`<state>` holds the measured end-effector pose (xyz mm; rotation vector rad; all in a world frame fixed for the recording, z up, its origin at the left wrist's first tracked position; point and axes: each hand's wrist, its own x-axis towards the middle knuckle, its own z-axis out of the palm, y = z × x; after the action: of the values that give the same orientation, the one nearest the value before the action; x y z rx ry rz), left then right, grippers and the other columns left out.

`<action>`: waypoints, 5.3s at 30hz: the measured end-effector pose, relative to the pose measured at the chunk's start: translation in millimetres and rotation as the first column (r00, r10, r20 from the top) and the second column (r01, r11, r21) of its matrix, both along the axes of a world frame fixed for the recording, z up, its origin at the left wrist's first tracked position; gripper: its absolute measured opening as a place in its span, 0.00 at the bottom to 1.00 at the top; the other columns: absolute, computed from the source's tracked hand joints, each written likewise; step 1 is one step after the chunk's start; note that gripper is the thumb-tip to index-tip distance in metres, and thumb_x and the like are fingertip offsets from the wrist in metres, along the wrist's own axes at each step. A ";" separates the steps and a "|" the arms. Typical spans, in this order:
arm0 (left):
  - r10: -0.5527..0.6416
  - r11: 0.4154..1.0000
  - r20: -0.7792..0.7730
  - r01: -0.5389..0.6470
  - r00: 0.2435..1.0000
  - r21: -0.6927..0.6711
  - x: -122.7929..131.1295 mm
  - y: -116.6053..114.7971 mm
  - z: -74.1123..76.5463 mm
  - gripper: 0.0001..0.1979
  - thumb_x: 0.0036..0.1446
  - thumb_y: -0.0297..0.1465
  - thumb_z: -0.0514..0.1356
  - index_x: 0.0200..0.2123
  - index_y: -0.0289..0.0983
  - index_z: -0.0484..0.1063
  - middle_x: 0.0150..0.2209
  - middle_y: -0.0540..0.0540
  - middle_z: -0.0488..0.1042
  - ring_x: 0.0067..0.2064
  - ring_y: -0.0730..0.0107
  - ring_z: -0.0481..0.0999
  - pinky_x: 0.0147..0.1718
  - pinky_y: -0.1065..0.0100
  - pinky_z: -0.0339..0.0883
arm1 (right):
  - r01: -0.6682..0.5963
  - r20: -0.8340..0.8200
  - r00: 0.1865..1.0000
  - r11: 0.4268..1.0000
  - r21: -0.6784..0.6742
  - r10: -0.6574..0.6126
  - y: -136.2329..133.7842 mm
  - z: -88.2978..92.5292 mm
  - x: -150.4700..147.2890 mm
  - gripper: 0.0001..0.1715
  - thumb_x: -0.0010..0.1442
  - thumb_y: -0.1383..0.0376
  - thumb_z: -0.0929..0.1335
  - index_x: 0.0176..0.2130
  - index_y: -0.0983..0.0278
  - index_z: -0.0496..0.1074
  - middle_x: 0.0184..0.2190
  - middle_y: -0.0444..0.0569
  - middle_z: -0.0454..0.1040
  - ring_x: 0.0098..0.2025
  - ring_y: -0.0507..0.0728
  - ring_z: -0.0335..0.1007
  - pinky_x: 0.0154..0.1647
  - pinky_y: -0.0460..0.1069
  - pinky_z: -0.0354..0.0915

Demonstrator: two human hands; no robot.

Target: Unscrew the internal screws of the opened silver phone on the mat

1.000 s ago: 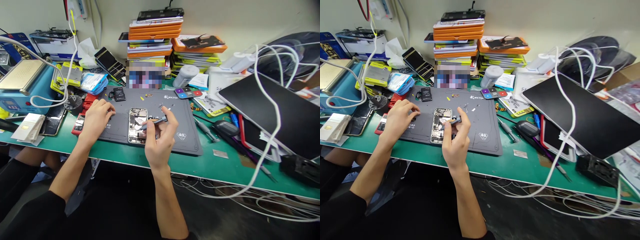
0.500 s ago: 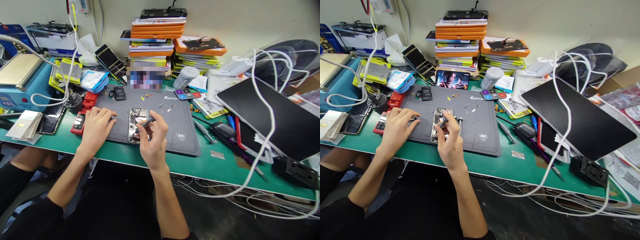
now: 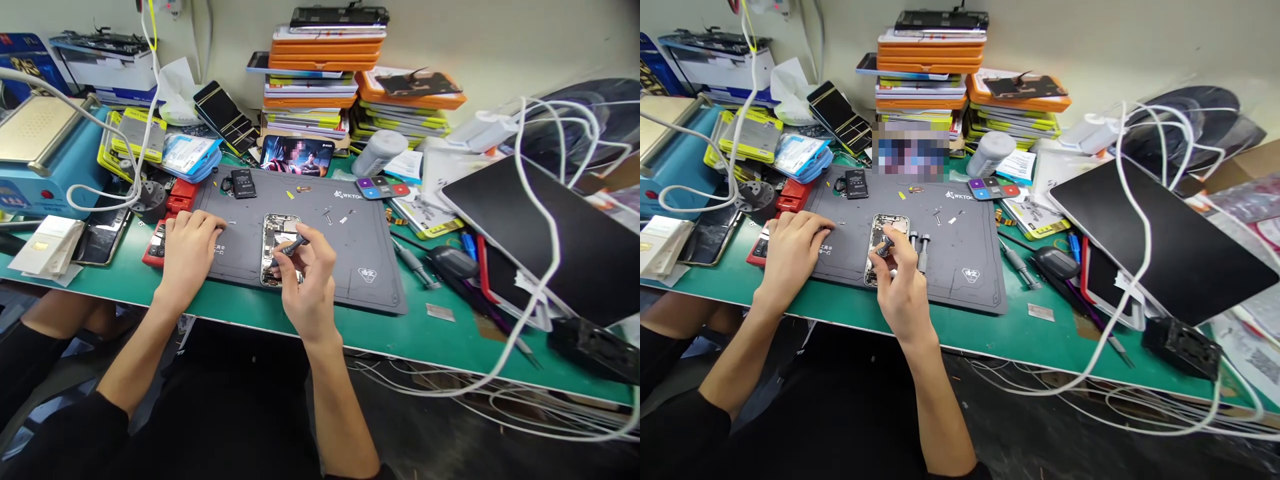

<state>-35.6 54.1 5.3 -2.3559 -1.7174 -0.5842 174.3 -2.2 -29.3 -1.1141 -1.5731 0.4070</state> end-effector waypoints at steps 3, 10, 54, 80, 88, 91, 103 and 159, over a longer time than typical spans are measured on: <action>-0.003 1.000 0.014 0.003 1.000 0.010 -0.6 2.0 -2.5 0.07 0.74 0.29 0.61 0.50 0.42 0.80 0.49 0.45 0.83 0.49 0.49 0.73 0.48 0.50 0.61 | -0.002 0.034 0.999 1.000 0.029 0.001 0.8 1.1 0.5 0.34 0.77 0.66 0.65 0.74 0.48 0.51 0.63 0.55 0.76 0.45 0.56 0.84 0.41 0.54 0.87; -0.121 0.992 0.171 0.113 0.978 0.056 12.1 -17.8 0.9 0.05 0.74 0.31 0.63 0.49 0.41 0.79 0.51 0.44 0.82 0.52 0.51 0.74 0.52 0.51 0.63 | 0.024 0.202 0.976 0.963 0.268 -0.081 2.9 6.3 1.0 0.39 0.71 0.72 0.72 0.72 0.50 0.58 0.58 0.49 0.82 0.40 0.53 0.84 0.31 0.47 0.80; -0.237 0.929 0.382 0.323 0.893 -0.179 35.6 -37.9 -13.3 0.12 0.81 0.34 0.50 0.44 0.41 0.71 0.41 0.46 0.78 0.42 0.59 0.72 0.44 0.58 0.63 | 0.111 0.062 0.991 0.990 0.087 -0.116 2.3 0.1 0.4 0.35 0.77 0.65 0.63 0.77 0.52 0.51 0.68 0.60 0.72 0.65 0.65 0.78 0.53 0.62 0.86; -0.221 0.924 0.419 0.327 0.881 -0.199 35.0 -38.0 -12.3 0.10 0.77 0.36 0.60 0.40 0.41 0.69 0.37 0.49 0.77 0.40 0.61 0.71 0.42 0.59 0.63 | 0.101 0.208 0.969 0.979 0.175 -0.137 0.5 6.3 5.6 0.33 0.76 0.65 0.65 0.74 0.51 0.56 0.63 0.53 0.79 0.44 0.55 0.83 0.35 0.49 0.80; -0.231 0.922 0.434 0.338 0.871 -0.188 35.2 -38.5 -11.1 0.09 0.77 0.36 0.61 0.41 0.40 0.73 0.38 0.49 0.79 0.41 0.62 0.73 0.44 0.58 0.64 | 0.122 0.210 0.964 0.974 0.189 -0.162 -0.1 8.6 4.6 0.34 0.76 0.69 0.61 0.75 0.52 0.55 0.61 0.54 0.80 0.41 0.55 0.82 0.35 0.51 0.80; -0.255 0.920 0.443 0.357 0.859 -0.164 35.3 -38.2 -12.1 0.09 0.76 0.36 0.61 0.41 0.41 0.77 0.40 0.49 0.81 0.42 0.62 0.74 0.46 0.58 0.64 | 0.127 0.220 0.960 0.970 0.206 -0.172 0.5 8.4 4.2 0.36 0.75 0.69 0.62 0.76 0.52 0.54 0.61 0.54 0.80 0.41 0.55 0.83 0.35 0.50 0.80; -0.295 0.924 0.420 0.368 0.858 -0.102 34.1 -36.6 -16.5 0.09 0.75 0.37 0.63 0.43 0.43 0.84 0.41 0.49 0.83 0.41 0.62 0.74 0.44 0.58 0.66 | 0.063 0.012 0.998 0.990 0.129 -0.065 0.6 1.0 -0.4 0.39 0.75 0.68 0.66 0.76 0.49 0.51 0.66 0.56 0.76 0.50 0.58 0.86 0.39 0.53 0.87; -0.162 0.942 0.328 0.246 0.931 -0.231 23.7 -19.1 8.8 0.03 0.71 0.27 0.64 0.41 0.40 0.75 0.39 0.49 0.80 0.43 0.62 0.75 0.46 0.61 0.67 | 0.228 -0.249 0.950 0.963 0.145 -0.188 1.3 5.0 1.7 0.30 0.74 0.63 0.68 0.71 0.52 0.59 0.43 0.48 0.79 0.35 0.53 0.80 0.31 0.50 0.81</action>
<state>-12.0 35.1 14.0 -2.7871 -1.7784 -0.8371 176.0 -1.0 -24.3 -1.0462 -1.2454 0.2440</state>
